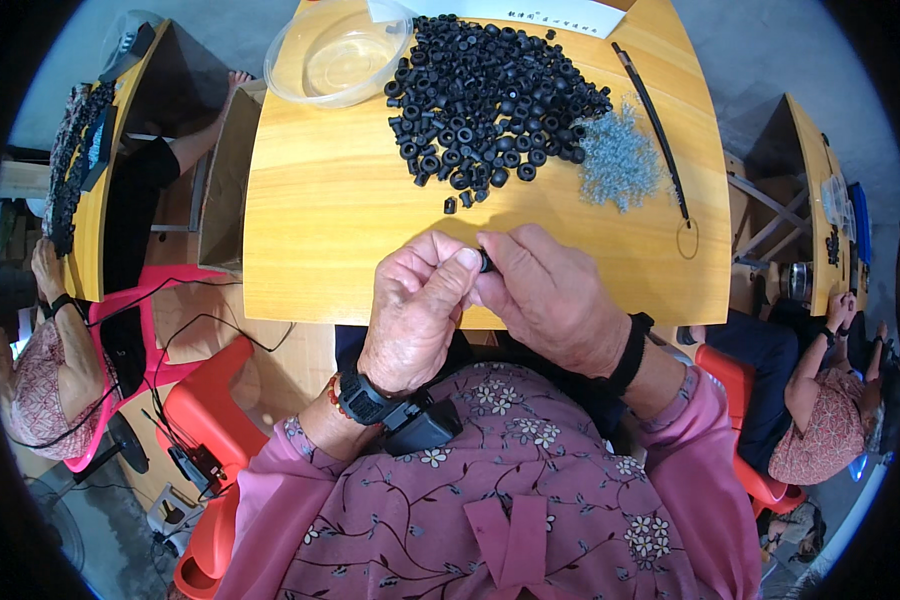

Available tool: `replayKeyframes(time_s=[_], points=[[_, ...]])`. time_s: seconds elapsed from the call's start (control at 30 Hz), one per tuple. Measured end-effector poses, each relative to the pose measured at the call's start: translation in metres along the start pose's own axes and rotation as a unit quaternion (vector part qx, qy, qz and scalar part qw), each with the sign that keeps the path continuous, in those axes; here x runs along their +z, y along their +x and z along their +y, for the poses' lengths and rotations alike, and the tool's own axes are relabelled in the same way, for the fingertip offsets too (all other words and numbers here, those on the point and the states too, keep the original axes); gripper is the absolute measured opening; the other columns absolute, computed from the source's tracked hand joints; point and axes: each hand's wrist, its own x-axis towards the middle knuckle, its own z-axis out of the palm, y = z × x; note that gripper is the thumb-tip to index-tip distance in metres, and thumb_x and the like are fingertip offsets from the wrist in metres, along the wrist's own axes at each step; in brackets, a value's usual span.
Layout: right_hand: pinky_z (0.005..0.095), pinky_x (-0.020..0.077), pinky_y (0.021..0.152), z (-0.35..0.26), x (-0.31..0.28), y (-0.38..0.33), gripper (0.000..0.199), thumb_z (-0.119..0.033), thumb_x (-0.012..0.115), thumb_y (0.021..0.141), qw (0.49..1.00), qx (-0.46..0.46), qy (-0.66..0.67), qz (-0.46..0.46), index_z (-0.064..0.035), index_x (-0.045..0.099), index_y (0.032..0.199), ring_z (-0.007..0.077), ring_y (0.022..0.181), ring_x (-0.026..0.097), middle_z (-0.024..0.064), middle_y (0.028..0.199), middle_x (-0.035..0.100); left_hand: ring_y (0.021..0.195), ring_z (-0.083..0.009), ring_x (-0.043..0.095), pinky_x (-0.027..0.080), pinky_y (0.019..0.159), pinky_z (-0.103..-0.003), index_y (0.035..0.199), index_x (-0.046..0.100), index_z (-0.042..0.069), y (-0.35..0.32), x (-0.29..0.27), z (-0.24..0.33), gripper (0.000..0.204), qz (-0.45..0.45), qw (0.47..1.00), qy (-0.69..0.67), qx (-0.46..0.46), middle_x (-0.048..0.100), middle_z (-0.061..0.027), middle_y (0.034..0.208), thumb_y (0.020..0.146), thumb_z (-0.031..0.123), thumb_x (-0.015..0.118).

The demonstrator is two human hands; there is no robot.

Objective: Assembling small black plastic parts with tiny silver pins on a wooden table.

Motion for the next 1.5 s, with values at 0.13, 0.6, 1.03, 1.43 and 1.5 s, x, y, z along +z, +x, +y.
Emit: replayKeyframes(time_s=[0.13, 0.6, 1.03, 1.43, 1.5], points=[[0.0371, 0.05, 0.056, -0.002, 0.004, 0.0, 0.035, -0.012, 0.07, 0.084, 1.0, -0.007, -0.02, 0.012, 0.0047, 0.058, 0.113, 0.0279, 0.068, 0.061, 0.0135, 0.087, 0.053, 0.068, -0.0071, 0.057, 0.045, 0.062, -0.02, 0.092, 0.061, 0.0, 0.001, 0.001, -0.002, 0.014, -0.002, 1.0, 0.016, 0.008, 0.066, -0.0035, 0.078, 0.1, 0.012, 0.06], [0.0363, 0.0494, 0.054, 0.003, -0.014, -0.005, 0.037, -0.022, 0.067, 0.087, 0.997, -0.013, -0.063, -0.034, 0.0006, 0.058, 0.115, 0.0243, 0.066, 0.062, 0.0099, 0.086, 0.054, 0.08, -0.0089, 0.064, 0.054, 0.076, -0.024, 0.103, 0.063, -0.001, 0.004, -0.002, 0.008, 0.012, -0.065, 0.996, 0.042, -0.033, 0.068, -0.0048, 0.091, 0.101, 0.01, 0.059], [0.0375, 0.0519, 0.059, 0.003, -0.004, 0.007, 0.037, -0.018, 0.072, 0.085, 0.997, 0.036, 0.073, 0.016, -0.0045, 0.06, 0.118, 0.0259, 0.074, 0.063, 0.0091, 0.093, 0.053, 0.087, -0.0081, 0.061, 0.051, 0.08, -0.023, 0.102, 0.063, 0.001, 0.002, 0.0, 0.003, 0.011, -0.072, 0.995, -0.065, -0.005, 0.067, -0.0051, 0.099, 0.101, 0.009, 0.057], [0.0372, 0.0497, 0.055, 0.008, -0.023, 0.016, 0.02, -0.017, 0.072, 0.084, 0.998, 0.019, 0.025, -0.051, -0.0038, 0.058, 0.088, 0.0262, 0.071, 0.06, 0.0096, 0.084, 0.05, 0.076, -0.0065, 0.057, 0.048, 0.07, -0.021, 0.1, 0.063, 0.001, 0.003, -0.003, 0.009, 0.012, -0.041, 0.996, -0.044, -0.07, 0.064, -0.001, 0.087, 0.1, 0.013, 0.06], [0.0372, 0.0493, 0.054, 0.006, -0.026, 0.019, 0.02, -0.017, 0.07, 0.084, 0.997, 0.004, 0.002, -0.074, -0.0035, 0.057, 0.087, 0.0257, 0.069, 0.059, 0.0094, 0.083, 0.05, 0.075, -0.0077, 0.059, 0.048, 0.07, -0.021, 0.099, 0.063, 0.0, 0.003, -0.004, 0.008, 0.013, -0.046, 0.997, -0.027, -0.061, 0.065, -0.0029, 0.086, 0.1, 0.013, 0.06]])
